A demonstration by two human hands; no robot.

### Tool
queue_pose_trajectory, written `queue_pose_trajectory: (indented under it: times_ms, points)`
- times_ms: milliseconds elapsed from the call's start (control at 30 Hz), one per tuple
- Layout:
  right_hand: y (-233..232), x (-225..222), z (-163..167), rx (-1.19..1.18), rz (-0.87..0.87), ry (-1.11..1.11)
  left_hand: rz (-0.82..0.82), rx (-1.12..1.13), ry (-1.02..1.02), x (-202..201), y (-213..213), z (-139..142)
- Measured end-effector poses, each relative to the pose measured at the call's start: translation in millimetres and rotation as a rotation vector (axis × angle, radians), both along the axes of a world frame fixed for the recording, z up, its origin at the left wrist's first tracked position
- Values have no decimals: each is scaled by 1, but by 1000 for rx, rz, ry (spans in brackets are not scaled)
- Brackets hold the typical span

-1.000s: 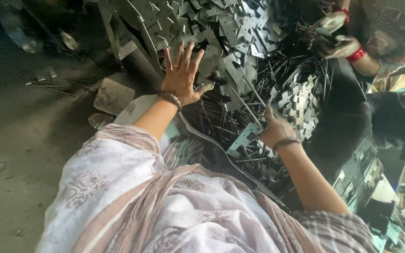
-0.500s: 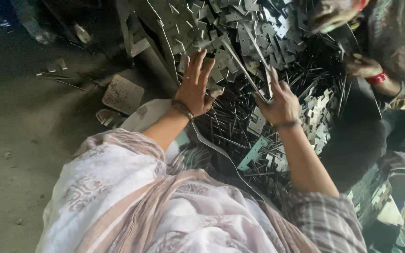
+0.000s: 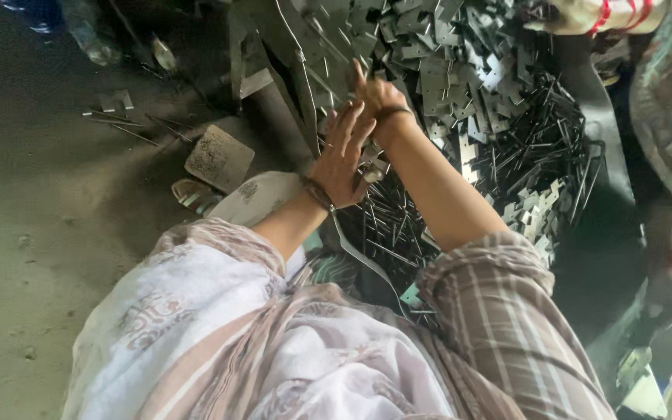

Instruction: The person sorts small metal brackets and pins from a large pile in a container. They repeatedly pick up items, separate them by type, and place them into different sections of the pile. The task involves continuous manual handling of the metal components.

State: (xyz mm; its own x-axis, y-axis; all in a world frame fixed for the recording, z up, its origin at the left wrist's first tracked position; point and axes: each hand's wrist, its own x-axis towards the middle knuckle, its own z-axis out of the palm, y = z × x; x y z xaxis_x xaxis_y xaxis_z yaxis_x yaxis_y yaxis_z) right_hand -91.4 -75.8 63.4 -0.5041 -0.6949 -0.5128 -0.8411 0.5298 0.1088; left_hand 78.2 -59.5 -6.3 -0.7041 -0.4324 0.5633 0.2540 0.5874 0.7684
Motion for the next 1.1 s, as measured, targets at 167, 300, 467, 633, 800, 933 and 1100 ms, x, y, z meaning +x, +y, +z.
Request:
queue_pose_trajectory:
  times_ms: [167,300,467,633,800,933,1100]
  points:
    - [73,21,66,296,-169,48,23,-54,-62,-6,-9,2]
    - [129,45,113,432,-199,70,41,-105,-86,-9,-11,2]
    - [221,70,129,348,-282,36,-12,-140,-103,-10,-17,5]
    - [311,96,137,330,-383,58,-265,-349,-293,0,-23,19]
    - [382,129,115,255,-550,59,-587,-483,-323,19,19,24]
    - [432,150,75,-132,-591,40,-649,-612,-390,28,60,16]
    - [460,178,42,-930,-1309,-649,-616,-608,-606,28,83,11]
